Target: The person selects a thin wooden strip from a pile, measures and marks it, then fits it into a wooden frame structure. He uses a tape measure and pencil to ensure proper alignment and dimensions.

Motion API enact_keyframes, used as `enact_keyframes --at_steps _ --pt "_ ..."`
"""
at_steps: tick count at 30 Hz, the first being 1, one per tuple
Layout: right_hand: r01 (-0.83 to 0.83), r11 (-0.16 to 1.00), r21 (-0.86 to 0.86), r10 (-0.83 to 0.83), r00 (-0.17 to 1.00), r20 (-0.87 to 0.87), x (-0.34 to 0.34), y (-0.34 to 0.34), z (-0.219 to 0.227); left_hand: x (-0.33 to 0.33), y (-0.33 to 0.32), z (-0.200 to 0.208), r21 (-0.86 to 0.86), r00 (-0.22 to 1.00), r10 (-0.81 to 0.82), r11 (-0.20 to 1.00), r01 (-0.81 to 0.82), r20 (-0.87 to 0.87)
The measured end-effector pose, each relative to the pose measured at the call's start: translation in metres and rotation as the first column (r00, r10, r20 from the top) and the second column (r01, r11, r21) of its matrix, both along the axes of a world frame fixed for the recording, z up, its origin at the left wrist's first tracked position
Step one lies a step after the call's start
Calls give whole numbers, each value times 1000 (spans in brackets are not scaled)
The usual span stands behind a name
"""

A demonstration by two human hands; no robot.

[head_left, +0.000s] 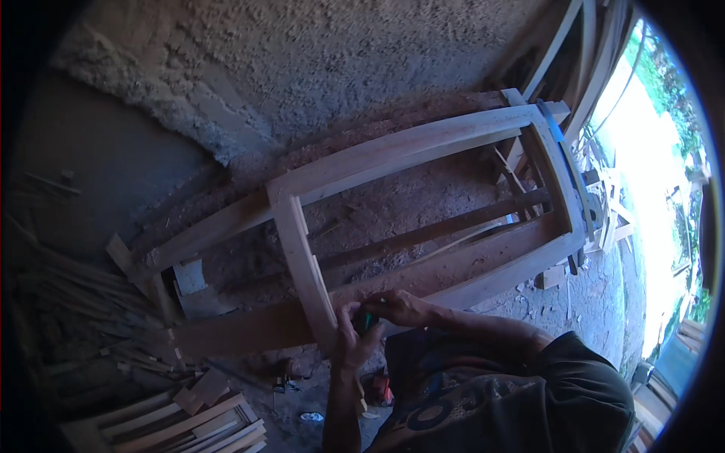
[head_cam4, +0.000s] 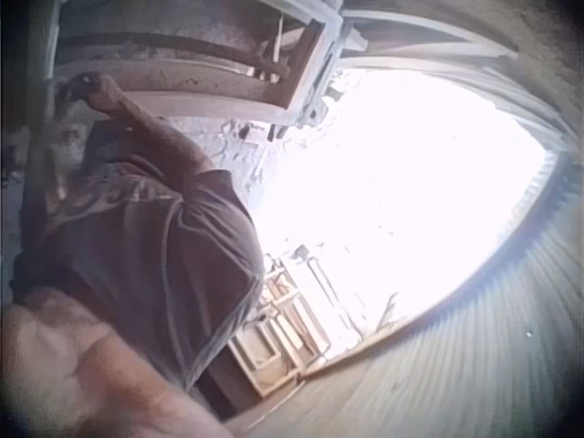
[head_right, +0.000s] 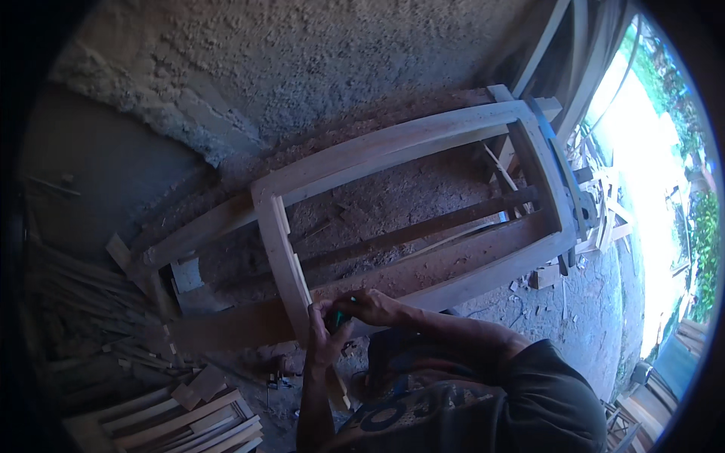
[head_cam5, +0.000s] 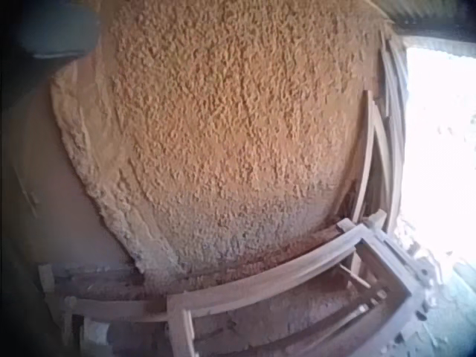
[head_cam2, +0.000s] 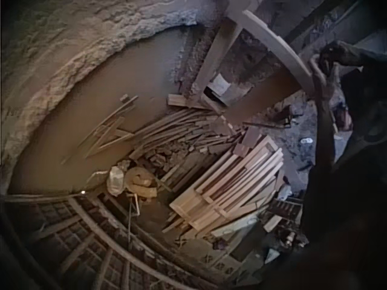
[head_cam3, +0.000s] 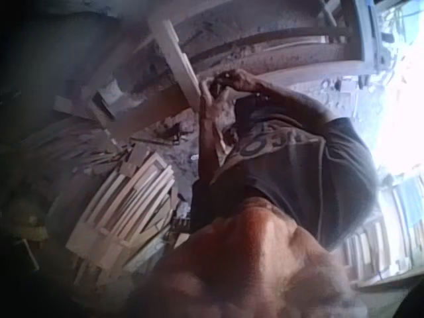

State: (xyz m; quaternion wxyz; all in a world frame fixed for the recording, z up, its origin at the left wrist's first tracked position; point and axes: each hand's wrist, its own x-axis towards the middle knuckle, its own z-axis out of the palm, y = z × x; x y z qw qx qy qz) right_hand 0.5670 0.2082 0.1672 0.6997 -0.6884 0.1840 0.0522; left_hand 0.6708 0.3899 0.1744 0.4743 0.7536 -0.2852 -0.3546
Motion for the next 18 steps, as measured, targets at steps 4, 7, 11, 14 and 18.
enact_keyframes --at_steps 4,7,11,14,18 --pt "-41 999 -5 41 998 51 -21 -30 -11 -23 -44 40 285 981 -116 956 68 156" --pt "-47 968 246 51 999 -13 -41 -45 -28 -30 -59 37 293 972 -222 936 193 70" --pt "30 992 123 -50 985 164 -73 -71 -38 -51 -104 50 158 928 -320 923 351 -192" --pt "333 867 371 -342 939 -44 -110 -124 -43 -43 -117 27 290 882 -469 850 440 38" --pt "798 514 313 -827 558 -63 -184 -248 -36 -19 -104 10 448 917 -389 837 315 83"
